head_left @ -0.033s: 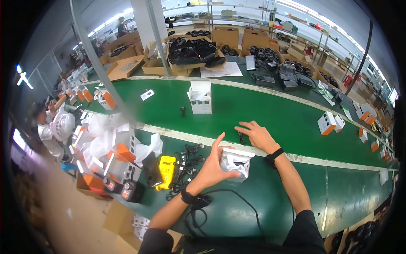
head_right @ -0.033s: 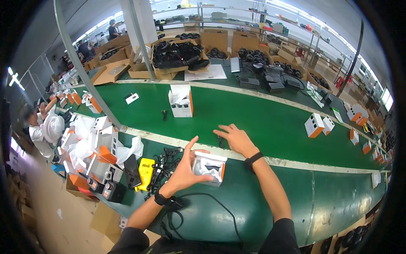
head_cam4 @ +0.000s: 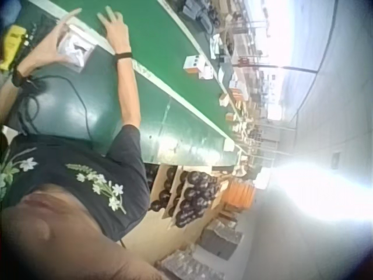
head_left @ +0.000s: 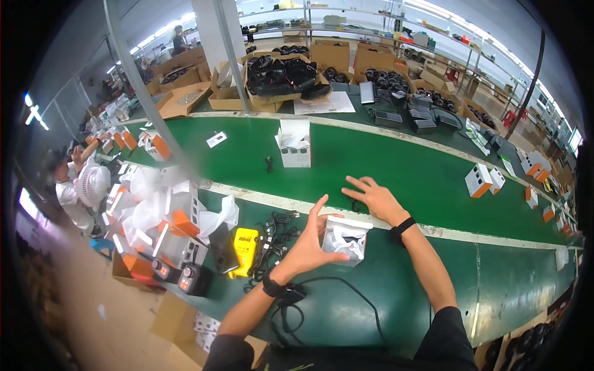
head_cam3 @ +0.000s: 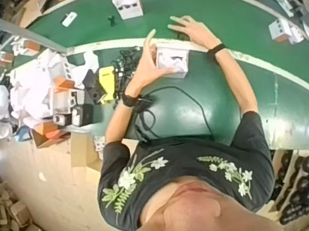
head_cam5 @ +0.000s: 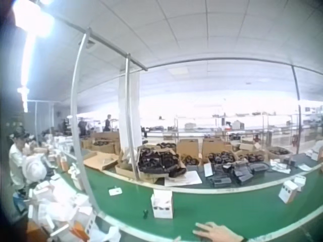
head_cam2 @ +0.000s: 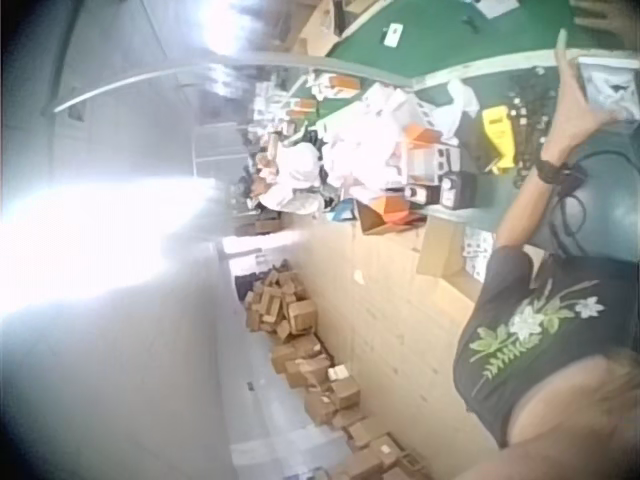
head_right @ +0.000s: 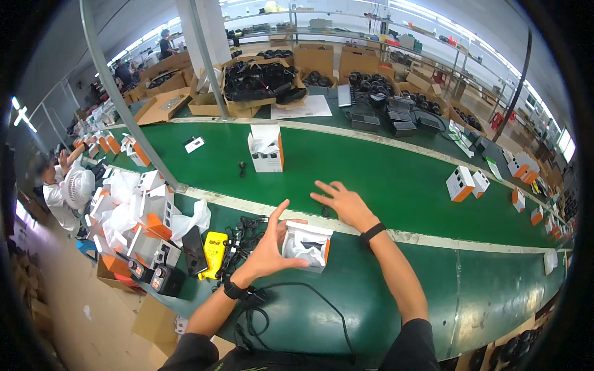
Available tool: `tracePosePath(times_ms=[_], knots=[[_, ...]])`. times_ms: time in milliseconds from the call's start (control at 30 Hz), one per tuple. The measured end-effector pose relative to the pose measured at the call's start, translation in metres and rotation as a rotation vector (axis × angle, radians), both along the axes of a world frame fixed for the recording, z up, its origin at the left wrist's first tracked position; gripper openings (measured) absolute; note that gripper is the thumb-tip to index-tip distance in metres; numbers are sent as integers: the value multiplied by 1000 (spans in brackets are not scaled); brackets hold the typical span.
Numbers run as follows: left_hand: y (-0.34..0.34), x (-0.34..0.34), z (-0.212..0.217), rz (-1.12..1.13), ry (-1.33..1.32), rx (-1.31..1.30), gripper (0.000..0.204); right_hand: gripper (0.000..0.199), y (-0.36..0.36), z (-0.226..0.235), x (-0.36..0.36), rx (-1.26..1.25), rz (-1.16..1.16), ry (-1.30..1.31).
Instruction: The recorder is assembling and packaging electronic devices into boxes, adding cables and manuals, and placing finished boxes on a conveyor belt.
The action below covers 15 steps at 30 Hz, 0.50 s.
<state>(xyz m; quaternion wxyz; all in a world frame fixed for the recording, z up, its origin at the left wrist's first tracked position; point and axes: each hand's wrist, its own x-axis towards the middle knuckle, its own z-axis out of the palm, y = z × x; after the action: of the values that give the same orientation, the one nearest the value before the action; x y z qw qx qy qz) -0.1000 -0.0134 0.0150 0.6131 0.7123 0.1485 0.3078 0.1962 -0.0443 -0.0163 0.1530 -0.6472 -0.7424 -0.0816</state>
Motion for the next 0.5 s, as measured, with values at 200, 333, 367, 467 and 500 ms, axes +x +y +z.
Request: tracePosePath(times_ms=[200,333,367,467,500], knots=[[14,-13,-29,-195,32,-62,118,31,-7,-16,30,-55,1,6],[8,-16,-36,-132,39,-2,112,20,-46,-1,23,69,-138,89],[5,-17,-35,-116,49,19,110,18,-62,6,14,237,-180,227],[5,-19,-44,-52,85,54,110,23,-112,62,-67,585,-217,459],[4,-19,-45,-54,87,42,110,26,-135,83,-97,613,-210,473]])
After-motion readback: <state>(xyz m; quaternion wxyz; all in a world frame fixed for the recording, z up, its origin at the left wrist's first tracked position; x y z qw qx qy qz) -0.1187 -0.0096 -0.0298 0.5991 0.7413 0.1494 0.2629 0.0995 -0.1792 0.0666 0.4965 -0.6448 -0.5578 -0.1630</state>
